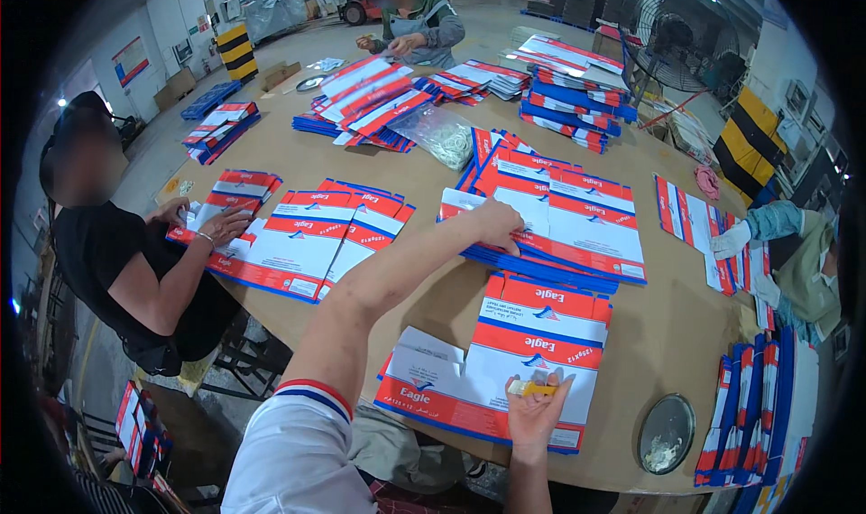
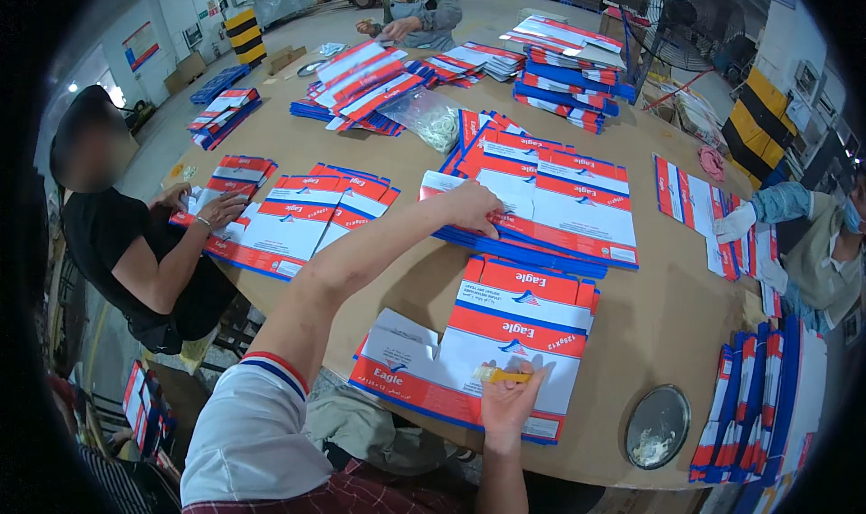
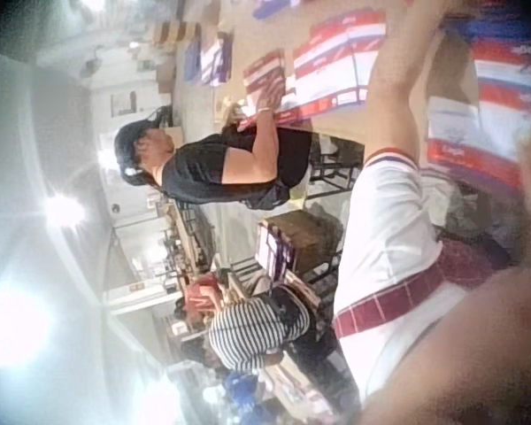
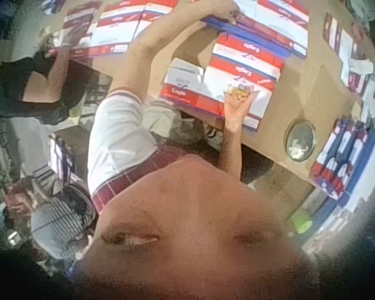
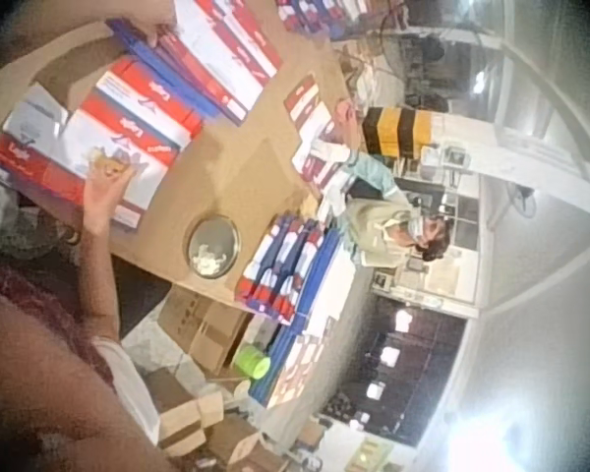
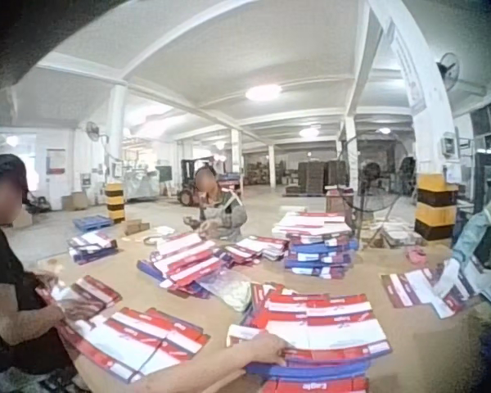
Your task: Applying glue to cardboard boxes and assembling them at a work table.
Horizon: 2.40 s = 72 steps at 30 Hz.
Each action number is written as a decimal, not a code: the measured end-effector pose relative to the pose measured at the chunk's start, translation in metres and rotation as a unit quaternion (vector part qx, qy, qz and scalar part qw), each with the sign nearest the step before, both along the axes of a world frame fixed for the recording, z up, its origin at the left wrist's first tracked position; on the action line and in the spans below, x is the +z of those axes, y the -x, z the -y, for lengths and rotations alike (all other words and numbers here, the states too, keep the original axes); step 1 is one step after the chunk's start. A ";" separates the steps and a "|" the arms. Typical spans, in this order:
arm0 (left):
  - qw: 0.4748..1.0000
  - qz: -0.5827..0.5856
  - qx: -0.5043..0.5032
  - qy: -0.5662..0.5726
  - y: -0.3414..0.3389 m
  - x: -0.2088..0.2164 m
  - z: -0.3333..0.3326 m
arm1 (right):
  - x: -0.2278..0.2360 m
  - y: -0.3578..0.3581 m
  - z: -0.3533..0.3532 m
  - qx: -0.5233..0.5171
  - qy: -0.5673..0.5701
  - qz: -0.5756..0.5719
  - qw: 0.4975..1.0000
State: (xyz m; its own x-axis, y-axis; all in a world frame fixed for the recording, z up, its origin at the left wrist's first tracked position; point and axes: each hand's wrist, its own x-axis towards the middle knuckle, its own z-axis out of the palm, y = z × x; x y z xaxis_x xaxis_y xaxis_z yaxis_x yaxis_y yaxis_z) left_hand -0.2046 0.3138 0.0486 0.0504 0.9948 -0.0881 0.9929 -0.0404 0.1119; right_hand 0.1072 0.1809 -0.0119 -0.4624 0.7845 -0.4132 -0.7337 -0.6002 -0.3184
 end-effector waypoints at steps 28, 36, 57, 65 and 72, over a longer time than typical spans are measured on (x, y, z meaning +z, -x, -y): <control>0.981 -0.057 -0.008 -0.184 -0.158 -0.052 0.339 | -0.013 -0.022 0.010 0.176 -0.201 -0.075 0.961; 0.951 0.106 0.190 -0.220 -0.164 -0.055 0.280 | -0.012 -0.017 0.002 0.097 -0.065 0.067 0.991; 0.911 0.129 0.179 -0.350 -0.159 -0.081 0.292 | -0.004 -0.023 0.027 0.150 -0.367 0.183 0.900; 0.908 0.128 0.186 -0.354 -0.158 -0.081 0.295 | 0.000 -0.012 0.041 0.171 -0.589 0.280 0.738; 0.912 0.144 0.153 -0.352 -0.165 -0.085 0.285 | 0.044 -0.060 0.038 -0.006 -0.465 0.334 0.820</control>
State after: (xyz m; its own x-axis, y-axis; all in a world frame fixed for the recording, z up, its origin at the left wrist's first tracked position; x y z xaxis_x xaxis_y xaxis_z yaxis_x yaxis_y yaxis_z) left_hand -0.0394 0.0286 -0.0360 -0.3180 0.7708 0.5520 0.9037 0.0705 0.4222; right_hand 0.1668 0.1425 0.0324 -0.3666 0.9068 0.2080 -0.2139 0.1355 -0.9674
